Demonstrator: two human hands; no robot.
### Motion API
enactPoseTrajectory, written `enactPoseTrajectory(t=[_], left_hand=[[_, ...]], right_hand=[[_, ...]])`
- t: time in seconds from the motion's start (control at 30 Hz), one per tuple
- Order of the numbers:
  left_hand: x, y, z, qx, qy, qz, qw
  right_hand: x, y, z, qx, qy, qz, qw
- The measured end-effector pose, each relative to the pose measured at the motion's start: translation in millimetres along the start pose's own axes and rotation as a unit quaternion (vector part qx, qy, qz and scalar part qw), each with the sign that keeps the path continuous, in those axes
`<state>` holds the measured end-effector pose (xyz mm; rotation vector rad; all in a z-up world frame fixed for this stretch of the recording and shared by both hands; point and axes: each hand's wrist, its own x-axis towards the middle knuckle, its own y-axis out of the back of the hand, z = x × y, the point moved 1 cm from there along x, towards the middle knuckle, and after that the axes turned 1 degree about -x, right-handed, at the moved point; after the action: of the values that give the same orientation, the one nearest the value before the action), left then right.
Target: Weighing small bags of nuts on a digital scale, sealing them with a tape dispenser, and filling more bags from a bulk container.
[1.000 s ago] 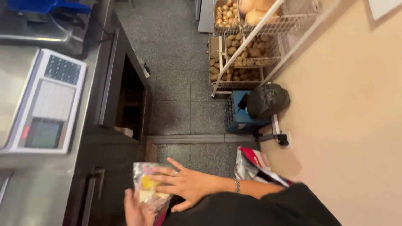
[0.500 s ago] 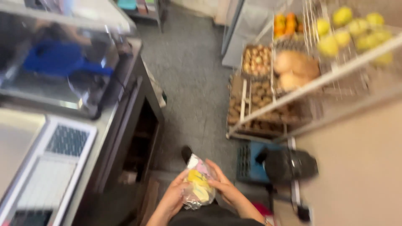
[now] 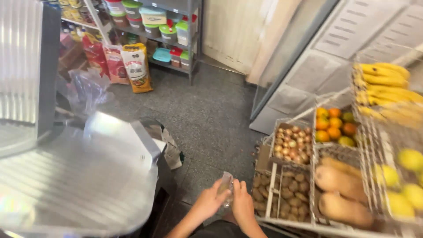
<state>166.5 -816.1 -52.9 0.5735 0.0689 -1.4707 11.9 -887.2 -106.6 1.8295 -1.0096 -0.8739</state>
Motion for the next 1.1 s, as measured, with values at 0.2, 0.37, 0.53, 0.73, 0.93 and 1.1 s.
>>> enactPoseTrajectory(t=[0.2,0.37,0.53,0.73,0.93,1.1], left_hand=[[100,14,-65,-0.008,-0.104,0.072,0.992],[186,48,-110,0.031,-0.035,0.278,0.960],[231,73,-67,-0.003,0.087,0.356,0.930],[262,99,8,0.030,0.205,0.357,0.911],[284,161,-81,0.137,0.301,0.494,0.804],[274,239,-160,0.019,0.328,0.611,0.720]], right_hand=[[128,-2,-31,-0.044,0.159,-0.071,0.984],[239,1,-52,0.007,0.356,-0.227,0.906],[351,-8,-37,0.187,0.361,-0.413,0.815],[438,-58,-50,0.145,0.415,-0.437,0.784],[496,-50,-118,0.131,0.566,-0.494,0.647],[535,3,-184,0.059,0.349,-0.554,0.753]])
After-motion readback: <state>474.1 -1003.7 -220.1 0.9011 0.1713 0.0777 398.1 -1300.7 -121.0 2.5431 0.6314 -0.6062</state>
